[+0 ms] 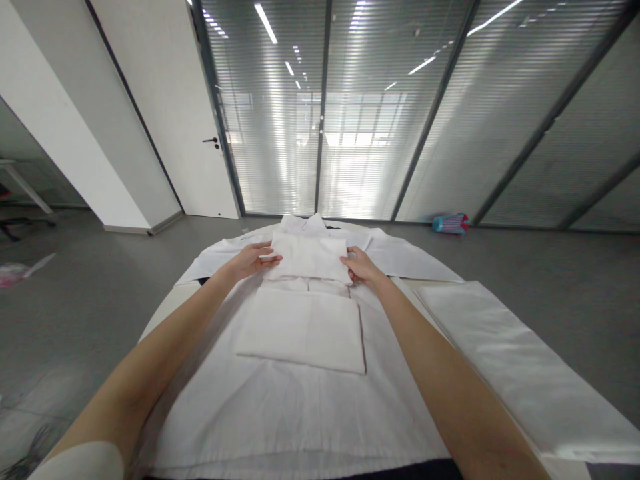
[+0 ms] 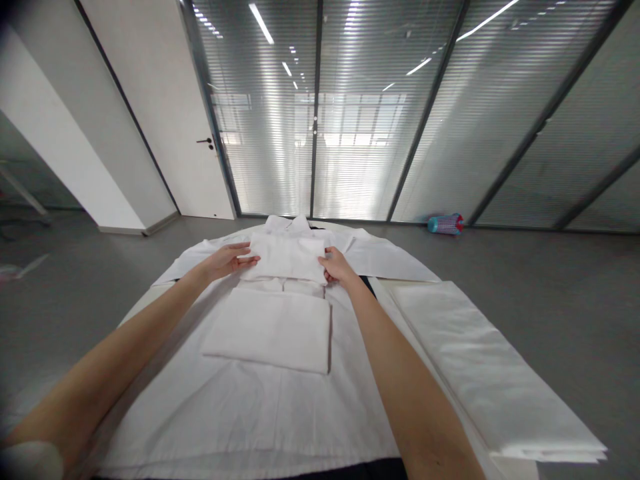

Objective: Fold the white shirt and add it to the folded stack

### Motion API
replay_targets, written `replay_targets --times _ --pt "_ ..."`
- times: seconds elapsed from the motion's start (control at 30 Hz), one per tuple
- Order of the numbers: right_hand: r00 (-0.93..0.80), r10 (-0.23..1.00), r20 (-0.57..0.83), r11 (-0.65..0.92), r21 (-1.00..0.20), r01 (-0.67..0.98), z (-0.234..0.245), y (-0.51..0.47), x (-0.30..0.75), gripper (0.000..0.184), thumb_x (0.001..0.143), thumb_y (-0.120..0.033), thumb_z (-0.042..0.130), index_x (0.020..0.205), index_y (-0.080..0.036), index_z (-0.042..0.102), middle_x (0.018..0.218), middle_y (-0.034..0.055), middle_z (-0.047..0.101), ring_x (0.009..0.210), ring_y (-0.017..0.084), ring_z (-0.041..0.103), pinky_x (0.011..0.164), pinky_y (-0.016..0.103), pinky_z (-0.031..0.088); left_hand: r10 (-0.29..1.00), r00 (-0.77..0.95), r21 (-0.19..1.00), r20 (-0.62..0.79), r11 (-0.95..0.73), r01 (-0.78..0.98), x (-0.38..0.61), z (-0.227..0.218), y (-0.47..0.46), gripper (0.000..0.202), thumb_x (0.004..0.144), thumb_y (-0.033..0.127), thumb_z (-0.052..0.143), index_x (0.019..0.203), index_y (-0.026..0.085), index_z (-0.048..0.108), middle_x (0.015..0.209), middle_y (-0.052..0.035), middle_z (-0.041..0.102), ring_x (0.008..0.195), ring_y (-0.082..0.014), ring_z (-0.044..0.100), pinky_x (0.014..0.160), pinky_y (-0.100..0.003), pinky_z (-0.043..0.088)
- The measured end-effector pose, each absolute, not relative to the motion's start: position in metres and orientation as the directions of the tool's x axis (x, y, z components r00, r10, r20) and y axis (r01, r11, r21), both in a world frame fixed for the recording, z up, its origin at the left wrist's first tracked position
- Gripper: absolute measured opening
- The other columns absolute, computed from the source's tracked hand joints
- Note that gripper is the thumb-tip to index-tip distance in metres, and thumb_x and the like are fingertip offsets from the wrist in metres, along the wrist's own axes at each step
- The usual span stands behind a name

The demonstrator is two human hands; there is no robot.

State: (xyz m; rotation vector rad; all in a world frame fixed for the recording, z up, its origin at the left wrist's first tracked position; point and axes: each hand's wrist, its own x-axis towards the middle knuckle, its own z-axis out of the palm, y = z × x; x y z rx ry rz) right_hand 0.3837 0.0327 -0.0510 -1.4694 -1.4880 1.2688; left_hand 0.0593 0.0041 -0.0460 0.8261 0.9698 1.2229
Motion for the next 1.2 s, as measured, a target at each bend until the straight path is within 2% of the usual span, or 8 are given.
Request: replay_targets --times 0.2,0.33,0.43,0.5,0.67,0.8,1.0,1.2 --pt "-0.437 0.853 -0.286 -0.113 -0.918 0.38 -0.047 0.033 0.406 0.034 0.074 -0.03 0.081 0.094 -0.016 0.058 0.057 -0.0049 0.055 0.044 0.006 0.045 0.037 0.015 0.028 0.97 0.107 0.955 -0.219 0.235 -0.182 0.057 -0.055 0.003 0.053 0.075 0.006 0.077 0.123 0.01 0.056 0.092 -0.0123 0.069 0.08 -0.0242 0.074 0.06 -0.026 0.059" --pt "-0.524 0.816 -0.243 -0.039 -0.928 0.37 -0.038 0.025 0.41 0.065 0.068 -0.028 0.086 0.122 -0.021 0.051 0.082 -0.0018 0.064 0.057 0.008 0.053 0.044 0.016 0.04 0.955 0.14 0.966 -0.26 0.257 0.044 0.051 -0.054 -0.005 0.08 0.066 0.012 0.086 0.136 0.023 0.048 0.079 -0.0016 0.067 0.058 -0.0129 0.067 0.043 -0.015 0.041" --pt "-0.527 0.827 -0.197 0.024 -0.923 0.383 -0.037 0.015 0.41 0.08 0.068 -0.03 0.084 0.135 -0.021 0.04 0.089 -0.0006 0.064 0.056 0.008 0.052 0.043 0.017 0.039 0.948 0.251 0.979 -0.194 0.171 0.109 0.045 -0.051 -0.011 0.071 0.061 0.017 0.088 0.125 0.023 0.058 0.075 0.0027 0.065 0.044 -0.0042 0.051 0.039 -0.014 0.03" --pt "-0.521 0.84 -0.152 0.057 -0.93 0.364 -0.039 0.008 0.41 0.082 0.068 -0.029 0.084 0.136 -0.021 0.038 0.098 0.0025 0.065 0.062 0.01 0.057 0.047 0.019 0.045 0.947 0.295 0.987 -0.131 0.098 0.124 0.044 -0.048 -0.015 0.056 0.059 0.02 0.089 0.111 0.019 0.066 0.083 -0.0013 0.068 0.05 -0.0057 0.054 0.043 -0.015 0.037" --pt "-0.509 0.86 -0.017 0.111 -0.969 0.22 -0.05 0.0 0.411 0.071 0.065 -0.021 0.085 0.126 -0.022 0.049 0.131 0.0088 0.06 0.103 0.018 0.064 0.08 0.026 0.055 0.935 0.353 0.971 0.034 -0.115 0.211 0.051 -0.046 -0.026 0.069 0.053 0.021 0.089 0.118 0.019 0.065 0.111 -0.0094 0.071 0.105 -0.0243 0.066 0.086 -0.028 0.052" --pt "-0.503 0.854 -0.134 0.082 -0.919 0.385 -0.054 0.001 0.411 0.041 0.068 -0.028 0.082 0.102 -0.015 0.063 0.103 0.0079 0.071 0.088 0.019 0.065 0.074 0.029 0.054 0.92 0.38 0.952 0.101 -0.2 0.231 0.054 -0.053 -0.03 0.095 0.053 0.023 0.09 0.139 0.022 0.048 0.132 -0.0129 0.06 0.121 -0.0281 0.058 0.091 -0.031 0.051" --pt "-0.477 0.878 0.037 0.315 -0.795 0.518 -0.061 -0.013 0.413 0.043 0.075 -0.038 0.078 0.108 -0.014 0.063 0.098 0.0062 0.07 0.08 0.019 0.062 0.071 0.03 0.05 0.936 0.291 0.881 0.195 -0.298 0.368 0.051 -0.067 -0.032 0.079 0.058 0.032 0.087 0.127 0.015 0.052 0.119 -0.0116 0.065 0.101 -0.025 0.063 0.077 -0.028 0.052" --pt "-0.451 0.883 0.133 0.398 -0.722 0.566 -0.067 -0.03 0.414 0.038 0.08 -0.039 0.073 0.111 -0.02 0.064 0.101 0.0067 0.07 0.09 0.023 0.063 0.081 0.034 0.049 0.965 0.174 0.805 0.194 -0.258 0.535 0.056 -0.066 -0.043 0.04 0.061 0.036 0.08 0.09 0.014 0.064 0.08 -0.0025 0.066 0.07 -0.0175 0.058 0.062 -0.026 0.046"
